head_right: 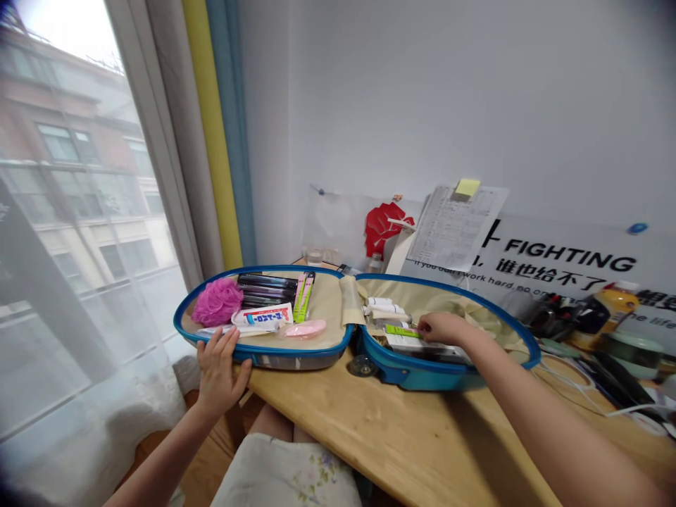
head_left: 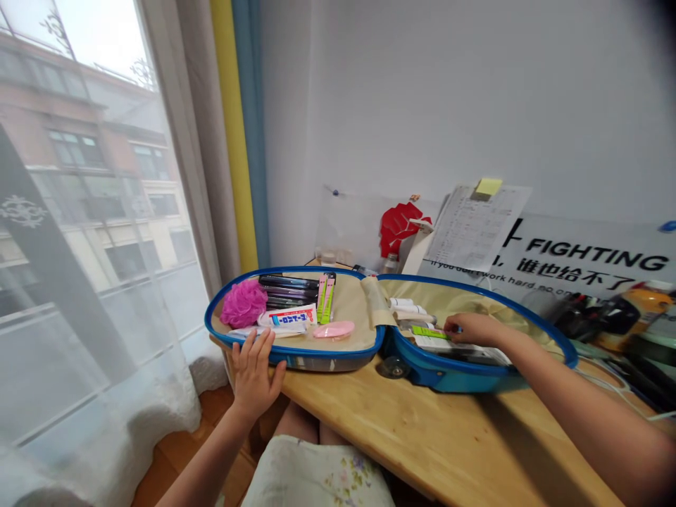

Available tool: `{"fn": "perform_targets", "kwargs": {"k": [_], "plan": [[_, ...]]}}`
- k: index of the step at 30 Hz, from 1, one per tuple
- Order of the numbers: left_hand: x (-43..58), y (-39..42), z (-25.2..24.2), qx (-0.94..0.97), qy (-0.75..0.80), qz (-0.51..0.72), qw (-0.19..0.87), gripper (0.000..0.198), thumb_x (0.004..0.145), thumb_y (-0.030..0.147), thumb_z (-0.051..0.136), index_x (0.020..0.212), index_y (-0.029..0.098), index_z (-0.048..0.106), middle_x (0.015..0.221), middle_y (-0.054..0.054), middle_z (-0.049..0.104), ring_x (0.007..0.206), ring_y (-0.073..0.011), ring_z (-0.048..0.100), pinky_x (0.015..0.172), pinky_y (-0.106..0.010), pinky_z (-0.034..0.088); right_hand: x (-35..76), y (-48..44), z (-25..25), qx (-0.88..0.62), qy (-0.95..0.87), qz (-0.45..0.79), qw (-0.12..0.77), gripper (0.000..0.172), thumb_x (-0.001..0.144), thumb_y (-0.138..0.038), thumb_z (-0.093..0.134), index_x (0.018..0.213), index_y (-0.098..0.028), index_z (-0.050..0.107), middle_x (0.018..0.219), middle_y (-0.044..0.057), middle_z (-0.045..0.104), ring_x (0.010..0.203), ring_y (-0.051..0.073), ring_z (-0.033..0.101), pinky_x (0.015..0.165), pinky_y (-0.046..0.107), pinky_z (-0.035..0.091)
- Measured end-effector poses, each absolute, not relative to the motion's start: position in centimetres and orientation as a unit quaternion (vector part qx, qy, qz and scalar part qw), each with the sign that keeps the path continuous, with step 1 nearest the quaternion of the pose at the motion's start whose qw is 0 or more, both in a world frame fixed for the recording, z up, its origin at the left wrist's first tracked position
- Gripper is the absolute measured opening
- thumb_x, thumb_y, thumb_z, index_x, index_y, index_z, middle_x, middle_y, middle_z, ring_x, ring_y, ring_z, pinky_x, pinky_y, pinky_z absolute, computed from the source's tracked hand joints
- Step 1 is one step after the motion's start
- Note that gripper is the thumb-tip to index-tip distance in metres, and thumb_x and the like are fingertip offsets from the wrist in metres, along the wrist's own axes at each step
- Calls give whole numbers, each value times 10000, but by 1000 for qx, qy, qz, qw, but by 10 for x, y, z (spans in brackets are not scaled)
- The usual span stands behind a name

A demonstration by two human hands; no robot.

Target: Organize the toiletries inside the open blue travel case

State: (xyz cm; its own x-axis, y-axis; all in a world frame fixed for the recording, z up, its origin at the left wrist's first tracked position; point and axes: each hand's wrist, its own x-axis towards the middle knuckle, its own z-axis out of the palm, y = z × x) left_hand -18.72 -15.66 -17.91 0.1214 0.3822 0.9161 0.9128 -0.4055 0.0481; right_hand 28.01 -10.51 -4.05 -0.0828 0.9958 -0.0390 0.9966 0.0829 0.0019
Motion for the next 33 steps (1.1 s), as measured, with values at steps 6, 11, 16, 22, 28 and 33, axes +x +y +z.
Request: {"fn": "perform_targets", "kwargs": {"k": [6,11,16,22,28,33], "plan": [[-187,-157,-180,-695,-463,-473,281,629,877,269,461,1457,146,253,1305,-158,527,1356,-280,312,1132,-482,110,286,-108,-30,688,718,-100,-29,185,565,-358,680,593,-205,579,605,45,628,593,189,571,587,309,404],[-188,-155,-183,-695,-468,-475,270,637,874,281,462,1462,157,251,1331,-148,516,1354,-283,320,1135,-479,104,284,-106,-3,668,694,-215,-160,403,595,-582,654,713,-204,577,615,32,621,582,155,575,558,282,451],[-188,-155,-182,-695,-461,-477,278,635,874,276,462,1460,149,254,1316,-151,526,1359,-278,311,1137,-476,107,248,-83,33,613,649,-278,-355,466,608,-600,671,868,-229,565,778,19,631,712,131,600,652,263,501],[-188,-155,-183,-696,-467,-469,281,625,876,281,461,1453,140,267,1314,-160,524,1357,-286,314,1134,-491,108,156,-38,36,563,622,-344,-422,250,817,-424,608,857,-182,566,751,-11,597,659,70,570,682,237,507],[-188,-155,-182,-695,-469,-469,278,625,876,276,457,1454,140,264,1312,-156,529,1355,-283,320,1136,-486,106,78,-5,-4,617,612,-380,-316,278,889,-353,543,1066,-142,580,997,42,618,816,119,603,704,302,527],[-187,-156,-179,-698,-457,-468,291,620,877,263,458,1449,122,266,1252,-163,563,1361,-270,304,1138,-489,105,53,5,-29,649,614,-367,-260,318,887,-357,544,1129,-151,562,1077,59,605,892,144,605,757,341,529]]}}
